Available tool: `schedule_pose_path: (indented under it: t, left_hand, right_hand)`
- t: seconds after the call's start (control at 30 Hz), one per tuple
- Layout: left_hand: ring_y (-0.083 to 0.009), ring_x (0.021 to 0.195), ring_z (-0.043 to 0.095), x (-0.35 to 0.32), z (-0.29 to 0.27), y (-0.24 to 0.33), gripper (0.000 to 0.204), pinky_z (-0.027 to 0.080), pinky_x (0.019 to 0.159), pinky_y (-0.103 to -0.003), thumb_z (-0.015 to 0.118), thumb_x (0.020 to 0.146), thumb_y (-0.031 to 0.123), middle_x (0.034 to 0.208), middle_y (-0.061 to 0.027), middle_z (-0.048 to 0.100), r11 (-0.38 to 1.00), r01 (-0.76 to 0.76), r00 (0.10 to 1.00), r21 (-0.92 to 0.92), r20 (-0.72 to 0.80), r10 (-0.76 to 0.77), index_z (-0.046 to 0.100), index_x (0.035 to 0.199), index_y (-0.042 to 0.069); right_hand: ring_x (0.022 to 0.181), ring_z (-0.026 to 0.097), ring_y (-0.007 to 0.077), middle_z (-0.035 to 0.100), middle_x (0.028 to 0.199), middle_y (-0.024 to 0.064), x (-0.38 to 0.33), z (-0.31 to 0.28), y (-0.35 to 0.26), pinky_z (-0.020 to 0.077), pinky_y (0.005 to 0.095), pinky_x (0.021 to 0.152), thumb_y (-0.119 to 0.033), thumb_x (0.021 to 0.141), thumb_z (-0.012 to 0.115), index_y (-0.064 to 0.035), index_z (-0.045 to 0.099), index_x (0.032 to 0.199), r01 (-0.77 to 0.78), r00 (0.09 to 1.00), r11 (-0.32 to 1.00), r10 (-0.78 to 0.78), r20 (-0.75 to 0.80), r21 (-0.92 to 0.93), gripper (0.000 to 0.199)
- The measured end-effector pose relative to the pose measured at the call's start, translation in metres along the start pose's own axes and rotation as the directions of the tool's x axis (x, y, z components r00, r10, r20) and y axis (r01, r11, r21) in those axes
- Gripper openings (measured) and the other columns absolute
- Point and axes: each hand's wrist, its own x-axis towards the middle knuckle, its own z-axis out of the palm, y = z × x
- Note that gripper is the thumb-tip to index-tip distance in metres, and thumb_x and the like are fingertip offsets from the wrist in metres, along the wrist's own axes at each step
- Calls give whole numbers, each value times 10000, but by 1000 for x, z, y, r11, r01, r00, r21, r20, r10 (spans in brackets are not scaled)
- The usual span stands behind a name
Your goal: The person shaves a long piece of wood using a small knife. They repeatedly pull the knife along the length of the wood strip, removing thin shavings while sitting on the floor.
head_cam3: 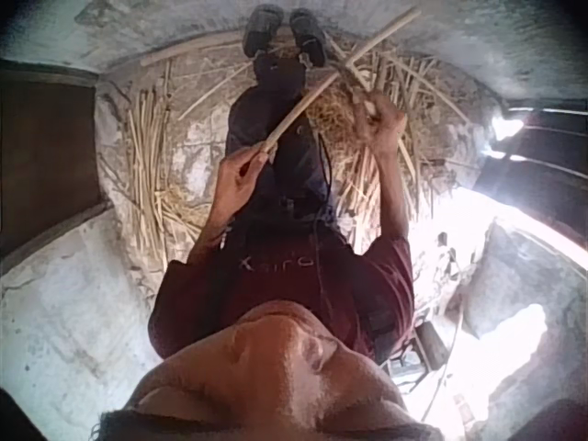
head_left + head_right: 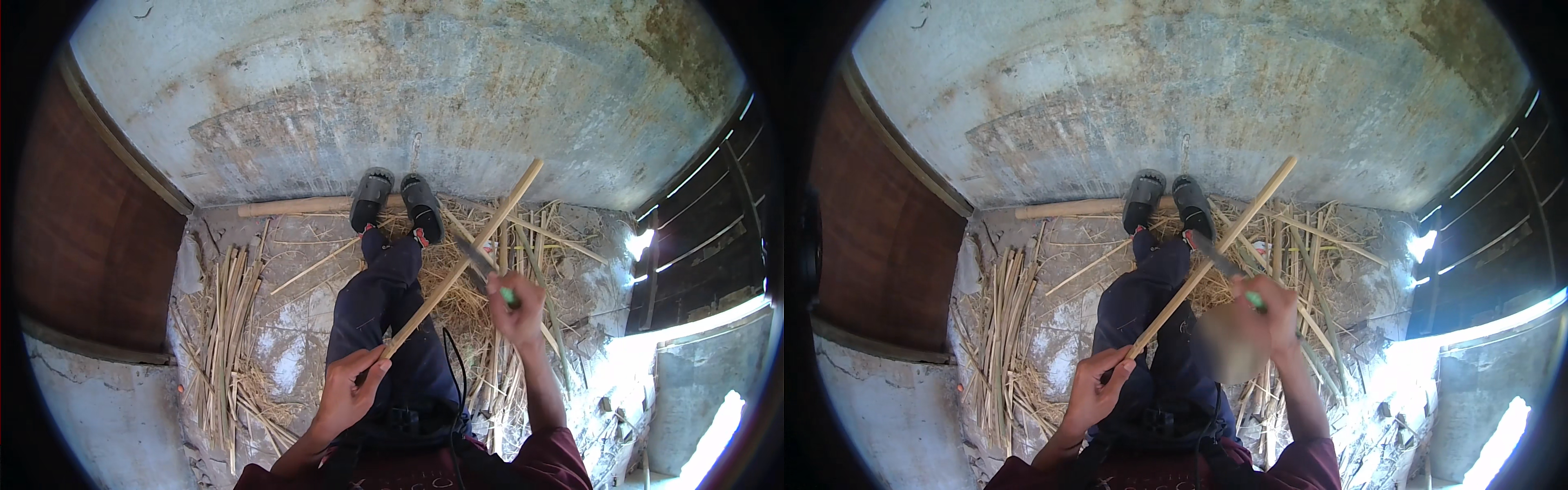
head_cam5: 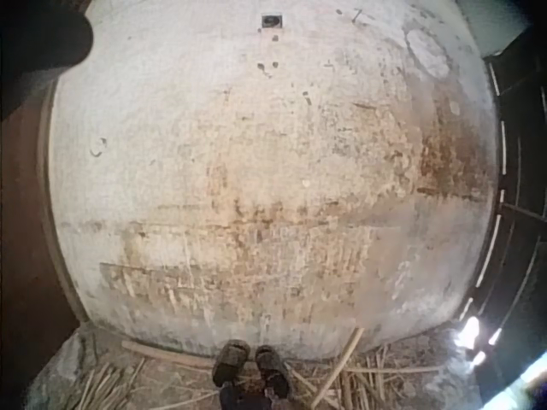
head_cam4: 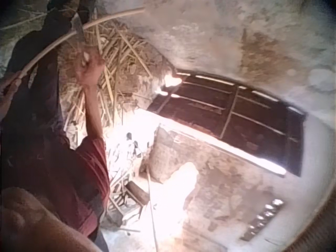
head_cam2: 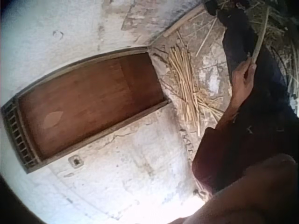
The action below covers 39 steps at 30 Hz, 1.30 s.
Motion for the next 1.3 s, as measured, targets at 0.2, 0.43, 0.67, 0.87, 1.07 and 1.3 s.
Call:
schedule_pose_path:
  t: [0.2, 0.43, 0.67, 0.87, 1.07, 1.3]
  left_hand:
    - [-129, 648, 574, -11, 0, -7, 245, 462, 612, -316, 627, 1123, 135, 754, -83, 620, 978, 180, 978, -104, 126, -167, 747, 1267, -23]
    - [-167, 648, 590, 6, 2, -2, 291, 490, 640, -331, 521, 1168, 164, 749, -73, 615, 985, 169, 969, -35, 187, -159, 732, 1259, -15]
    - [-145, 645, 567, 7, 1, 11, 266, 484, 629, -326, 555, 1156, 149, 754, -78, 611, 986, 158, 975, -57, 166, -146, 740, 1249, -18]
    - [-123, 650, 552, 5, -3, 15, 253, 485, 623, -311, 570, 1146, 125, 753, -67, 605, 992, 114, 986, -49, 126, -107, 750, 1235, -29]
    - [-120, 655, 556, 1, -6, 11, 231, 480, 625, -298, 591, 1130, 96, 767, -72, 618, 994, 101, 989, -38, 109, -96, 751, 1231, -35]
    - [-120, 656, 559, -1, -10, 8, 221, 473, 616, -302, 597, 1120, 76, 766, -72, 618, 994, 114, 987, -1, 115, -113, 753, 1234, -33]
  right_hand:
    - [567, 688, 195, 708, 741, 79, -12, 9, -7, 483, 353, 485, -26, 924, 768, -78, 746, 979, -114, 989, 977, 96, 110, 179, 79]
    - [496, 614, 176, 631, 713, 20, -19, 39, -79, 450, 340, 434, -71, 822, 824, -138, 764, 963, 147, 941, 981, -178, 287, 125, 167]
    - [466, 569, 173, 595, 691, 1, -15, 30, -78, 432, 339, 423, -76, 784, 841, -141, 777, 981, 205, 938, 976, -217, 271, 72, 217]
    - [453, 557, 171, 576, 688, 1, -6, 20, -65, 431, 348, 414, -106, 808, 831, -140, 778, 970, 209, 955, 978, -208, 212, 19, 174]
    - [455, 546, 194, 588, 655, 24, 6, 9, -50, 411, 362, 426, -61, 817, 815, -112, 742, 877, 135, 981, 990, -130, 143, -28, 108]
    - [454, 537, 206, 582, 656, 27, 6, 9, -37, 395, 371, 429, -52, 834, 806, -106, 731, 864, 72, 993, 997, -69, 99, -29, 98]
